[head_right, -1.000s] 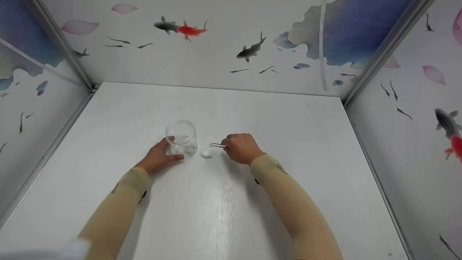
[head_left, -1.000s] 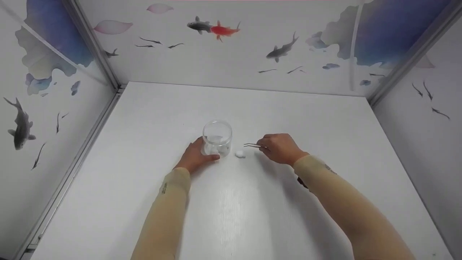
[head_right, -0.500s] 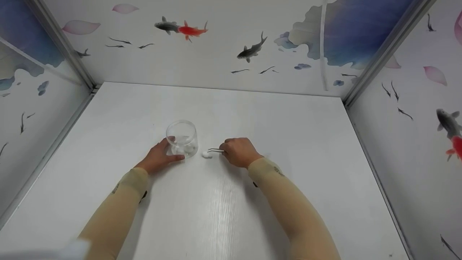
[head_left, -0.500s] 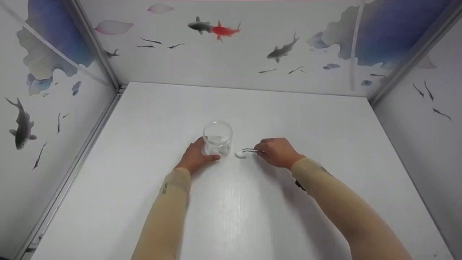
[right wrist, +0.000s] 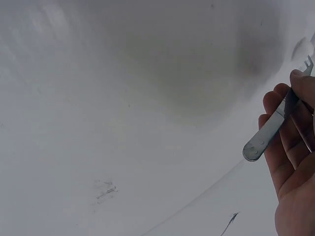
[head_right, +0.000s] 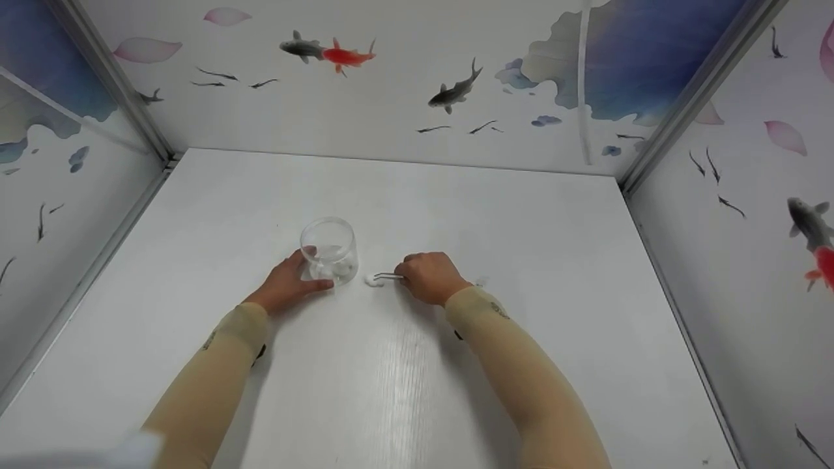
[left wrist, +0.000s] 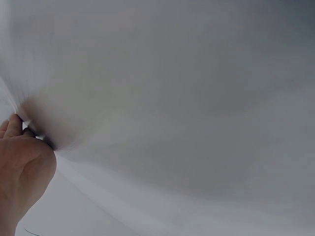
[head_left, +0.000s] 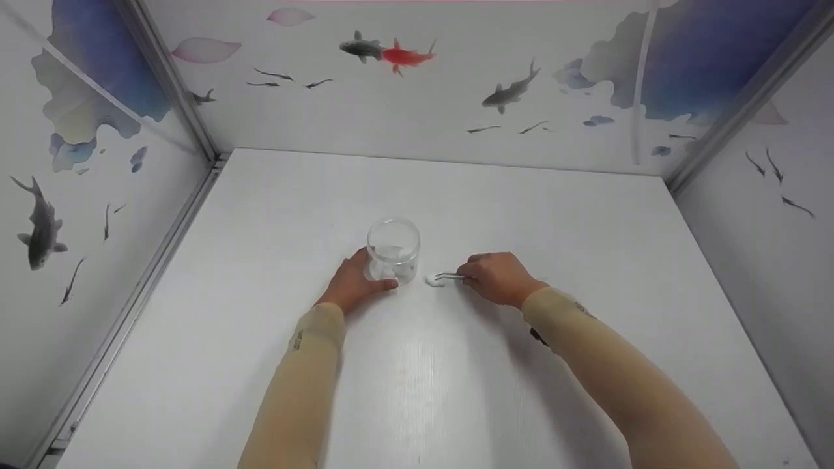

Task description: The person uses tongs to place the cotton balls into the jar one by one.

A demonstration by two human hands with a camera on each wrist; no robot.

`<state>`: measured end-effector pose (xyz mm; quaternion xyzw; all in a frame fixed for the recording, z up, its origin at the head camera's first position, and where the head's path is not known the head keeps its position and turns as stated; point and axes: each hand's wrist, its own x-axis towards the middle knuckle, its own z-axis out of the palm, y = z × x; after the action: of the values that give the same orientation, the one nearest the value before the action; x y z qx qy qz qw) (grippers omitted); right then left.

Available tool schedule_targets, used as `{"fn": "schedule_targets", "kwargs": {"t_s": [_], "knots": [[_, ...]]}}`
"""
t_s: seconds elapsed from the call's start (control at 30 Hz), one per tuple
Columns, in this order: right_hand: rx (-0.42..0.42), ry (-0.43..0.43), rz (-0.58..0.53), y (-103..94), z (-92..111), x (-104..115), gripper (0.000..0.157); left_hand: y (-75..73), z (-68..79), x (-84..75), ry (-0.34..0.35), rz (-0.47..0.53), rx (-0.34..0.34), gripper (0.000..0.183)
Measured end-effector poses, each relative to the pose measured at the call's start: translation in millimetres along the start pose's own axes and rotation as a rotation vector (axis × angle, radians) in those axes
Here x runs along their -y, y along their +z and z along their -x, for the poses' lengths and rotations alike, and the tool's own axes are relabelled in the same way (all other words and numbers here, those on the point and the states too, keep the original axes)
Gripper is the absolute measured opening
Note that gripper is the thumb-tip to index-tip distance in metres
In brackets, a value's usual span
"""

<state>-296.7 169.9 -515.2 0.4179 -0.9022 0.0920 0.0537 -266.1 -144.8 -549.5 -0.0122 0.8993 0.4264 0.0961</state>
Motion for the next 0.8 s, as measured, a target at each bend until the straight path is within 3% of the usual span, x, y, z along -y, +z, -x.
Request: {"fn": "schedule_targets", "kwargs": {"t_s": [0.2, 0.8], "knots": [[-0.043, -0.02, 0.018, 4.3, 1.5, -1.0, 0.013, 0.8, -0.1, 0.9, -0.01, 0.009, 0.002, 0.101], [-0.059, 0.029, 0.018, -2.1, -0.7, -3.5, 0.012, -0.1, -1.3, 0.5, 0.029, -0.016, -0.007, 0.101]]}}
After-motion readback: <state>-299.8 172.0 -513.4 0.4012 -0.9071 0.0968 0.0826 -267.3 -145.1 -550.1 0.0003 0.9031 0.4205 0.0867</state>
